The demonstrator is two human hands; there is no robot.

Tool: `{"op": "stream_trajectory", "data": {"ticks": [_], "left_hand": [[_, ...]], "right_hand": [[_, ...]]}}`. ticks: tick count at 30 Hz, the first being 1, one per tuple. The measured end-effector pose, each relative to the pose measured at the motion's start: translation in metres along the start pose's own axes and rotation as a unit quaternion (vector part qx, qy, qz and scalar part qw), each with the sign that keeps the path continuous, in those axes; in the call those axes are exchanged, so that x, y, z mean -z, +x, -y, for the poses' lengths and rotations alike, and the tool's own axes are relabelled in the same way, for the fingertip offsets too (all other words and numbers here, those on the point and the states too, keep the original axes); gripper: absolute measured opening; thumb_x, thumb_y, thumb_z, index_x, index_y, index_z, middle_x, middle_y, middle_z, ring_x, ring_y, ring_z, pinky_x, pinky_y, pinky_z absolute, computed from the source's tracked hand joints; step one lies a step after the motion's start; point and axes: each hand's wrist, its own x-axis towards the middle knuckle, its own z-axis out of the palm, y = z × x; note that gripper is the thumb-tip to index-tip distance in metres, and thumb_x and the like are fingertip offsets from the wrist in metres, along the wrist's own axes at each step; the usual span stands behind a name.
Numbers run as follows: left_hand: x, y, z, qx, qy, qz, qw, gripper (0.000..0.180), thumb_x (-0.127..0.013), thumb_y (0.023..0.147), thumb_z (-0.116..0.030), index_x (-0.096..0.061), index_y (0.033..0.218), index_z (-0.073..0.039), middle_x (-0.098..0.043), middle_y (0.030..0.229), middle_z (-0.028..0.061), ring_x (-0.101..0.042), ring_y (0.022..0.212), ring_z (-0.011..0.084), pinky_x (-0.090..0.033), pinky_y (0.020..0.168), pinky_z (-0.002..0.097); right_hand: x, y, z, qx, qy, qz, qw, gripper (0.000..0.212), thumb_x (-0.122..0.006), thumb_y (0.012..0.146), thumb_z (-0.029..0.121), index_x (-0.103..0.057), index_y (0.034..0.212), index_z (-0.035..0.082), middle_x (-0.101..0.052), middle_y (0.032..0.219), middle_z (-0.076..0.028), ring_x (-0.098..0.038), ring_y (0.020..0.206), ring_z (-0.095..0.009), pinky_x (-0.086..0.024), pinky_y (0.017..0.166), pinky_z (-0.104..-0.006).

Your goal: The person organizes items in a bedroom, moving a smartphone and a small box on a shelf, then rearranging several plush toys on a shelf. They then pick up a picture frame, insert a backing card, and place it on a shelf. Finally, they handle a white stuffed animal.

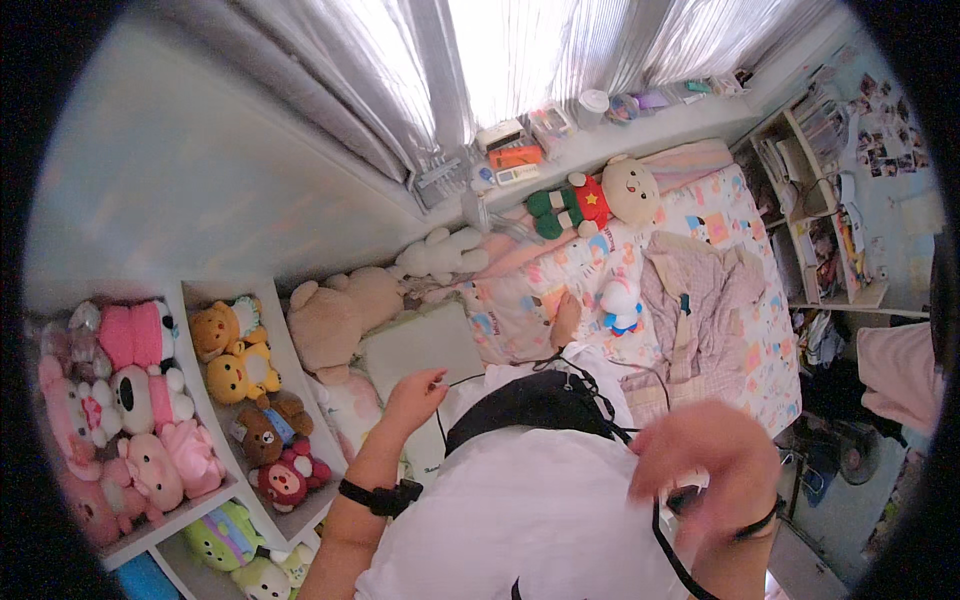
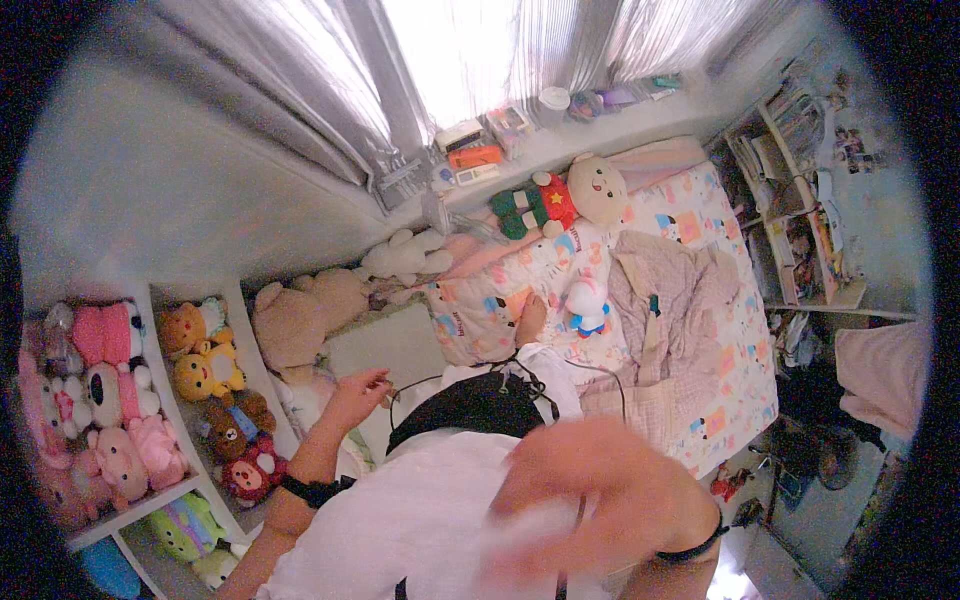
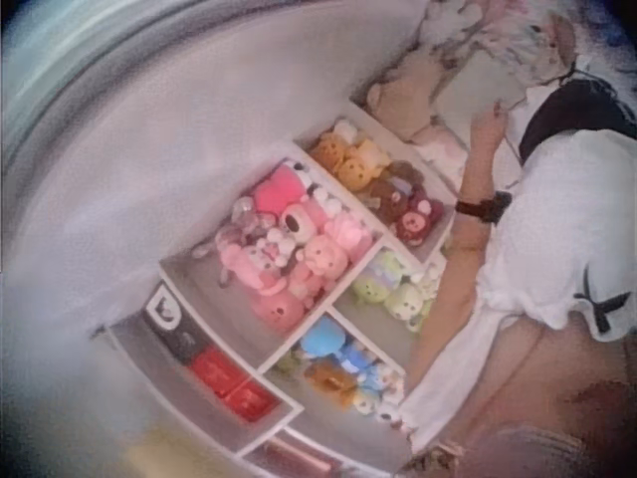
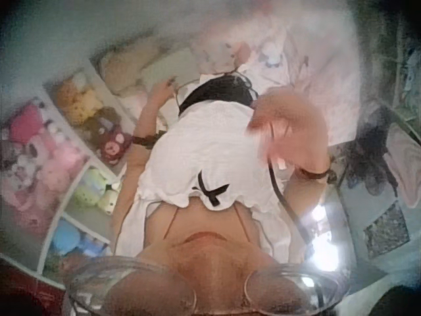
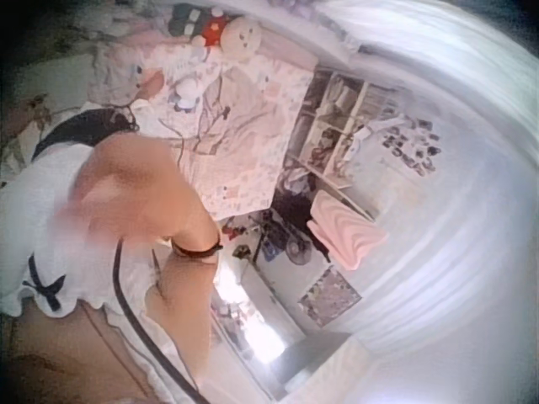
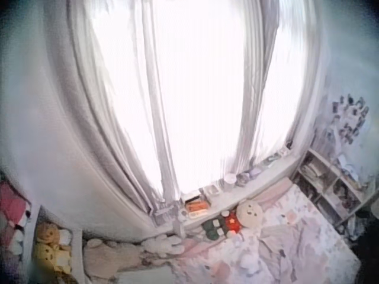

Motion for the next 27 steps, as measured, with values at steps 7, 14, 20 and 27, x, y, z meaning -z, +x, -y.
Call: {"op": "stream_trajectory", "data": {"ticks": [7, 14, 20, 27], "left_hand": [[0.011, 0.073, -0.064, 0.013, -0.005, -0.036, 0.999, 0.033, -0.053, 0.073, -0.019, -0.054, 0.102, -0.006, -0.058, 0.091, 0.0145, -0.057, 0.079, 0.0236, -0.044, 0.072, 0.0308], [0.004, 0.117, -0.089, 0.024, -0.023, -0.033, 0.999, 0.033, -0.054, 0.073, -0.019, -0.054, 0.102, -0.004, -0.058, 0.09, 0.0131, -0.056, 0.079, 0.0228, -0.044, 0.072, 0.03], [-0.019, 0.156, -0.015, 0.162, -0.073, 0.049, 0.983, 0.038, -0.057, 0.071, -0.026, -0.054, 0.101, -0.004, -0.058, 0.091, 0.013, -0.056, 0.081, 0.0216, -0.043, 0.073, 0.029], [-0.058, 0.175, 0.062, 0.268, 0.026, 0.296, 0.916, 0.049, -0.063, 0.061, -0.041, -0.06, 0.091, -0.003, -0.059, 0.089, 0.0137, -0.056, 0.083, 0.0246, -0.043, 0.074, 0.0318]], "right_hand": [[0.066, 0.063, -0.036, 0.25, 0.177, 0.032, 0.951, 0.04, -0.056, 0.071, 0.008, -0.055, 0.097, 0.039, -0.053, 0.078, -0.009, -0.05, 0.056, -0.017, -0.043, 0.049, -0.028], [0.121, 0.091, -0.091, 0.077, 0.235, 0.094, 0.964, 0.014, -0.053, 0.076, 0.015, -0.054, 0.09, 0.013, -0.057, 0.078, -0.011, -0.055, 0.062, -0.023, -0.046, 0.059, -0.0316], [0.149, 0.018, -0.244, -0.353, 0.104, -0.274, 0.889, 0.032, -0.054, 0.075, 0.005, -0.048, 0.106, 0.001, -0.055, 0.081, -0.004, -0.051, 0.075, -0.011, -0.042, 0.068, -0.0259], [0.06, -0.217, -0.339, -0.798, 0.122, -0.24, 0.539, 0.038, -0.057, 0.073, 0.033, -0.053, 0.1, 0.006, -0.057, 0.081, -0.01, -0.053, 0.076, -0.019, -0.042, 0.063, -0.0339]]}}
